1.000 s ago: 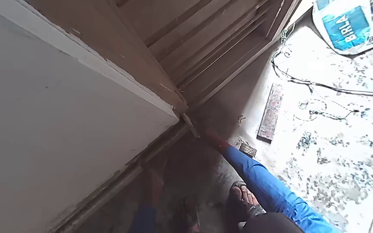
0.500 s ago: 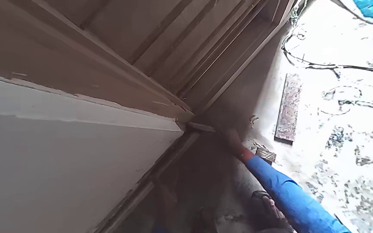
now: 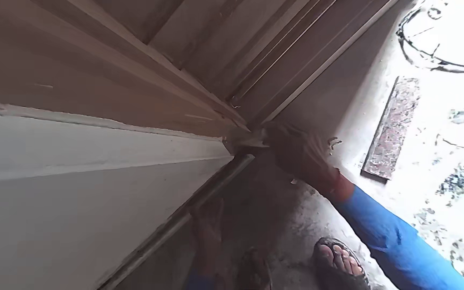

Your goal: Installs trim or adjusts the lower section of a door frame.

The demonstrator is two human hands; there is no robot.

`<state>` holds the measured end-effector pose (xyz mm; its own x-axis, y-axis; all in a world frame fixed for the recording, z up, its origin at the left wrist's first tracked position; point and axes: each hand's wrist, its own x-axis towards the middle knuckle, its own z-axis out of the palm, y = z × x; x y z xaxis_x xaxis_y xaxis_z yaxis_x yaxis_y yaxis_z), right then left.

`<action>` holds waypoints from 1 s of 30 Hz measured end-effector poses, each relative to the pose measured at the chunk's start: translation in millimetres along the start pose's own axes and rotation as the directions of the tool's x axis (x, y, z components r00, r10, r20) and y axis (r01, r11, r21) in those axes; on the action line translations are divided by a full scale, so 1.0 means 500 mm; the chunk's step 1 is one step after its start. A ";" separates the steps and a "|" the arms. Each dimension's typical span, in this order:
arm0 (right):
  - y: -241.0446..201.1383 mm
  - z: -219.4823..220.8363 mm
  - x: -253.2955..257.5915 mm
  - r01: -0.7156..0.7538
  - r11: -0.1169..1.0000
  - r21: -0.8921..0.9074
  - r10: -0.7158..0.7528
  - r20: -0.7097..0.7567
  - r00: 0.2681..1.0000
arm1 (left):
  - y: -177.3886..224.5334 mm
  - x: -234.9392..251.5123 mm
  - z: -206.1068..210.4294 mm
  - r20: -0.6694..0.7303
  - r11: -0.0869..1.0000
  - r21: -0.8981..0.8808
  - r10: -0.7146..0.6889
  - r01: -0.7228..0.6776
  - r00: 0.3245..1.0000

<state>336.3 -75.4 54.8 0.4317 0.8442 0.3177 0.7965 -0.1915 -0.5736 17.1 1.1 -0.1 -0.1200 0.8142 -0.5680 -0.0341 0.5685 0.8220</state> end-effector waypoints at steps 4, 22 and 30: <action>-0.020 -0.001 0.004 -0.065 0.998 -0.002 0.065 0.032 0.997 | -0.006 0.013 -0.007 0.007 1.000 -0.006 -0.001 0.001 1.000; -0.030 0.030 -0.020 -0.124 0.988 0.094 0.143 -0.243 0.959 | 0.001 0.014 0.019 -0.055 1.000 0.009 0.012 -0.012 0.998; -0.026 0.073 -0.002 -0.049 0.991 0.128 0.073 -0.188 0.979 | -0.001 0.005 0.021 -0.063 0.999 0.051 0.017 -0.014 0.998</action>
<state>310.1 -55.5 34.2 0.5605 0.7188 0.4113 0.7136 -0.1671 -0.6804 27.3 4.1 -2.1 -0.1830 0.8148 -0.5502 0.0183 0.5623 0.8267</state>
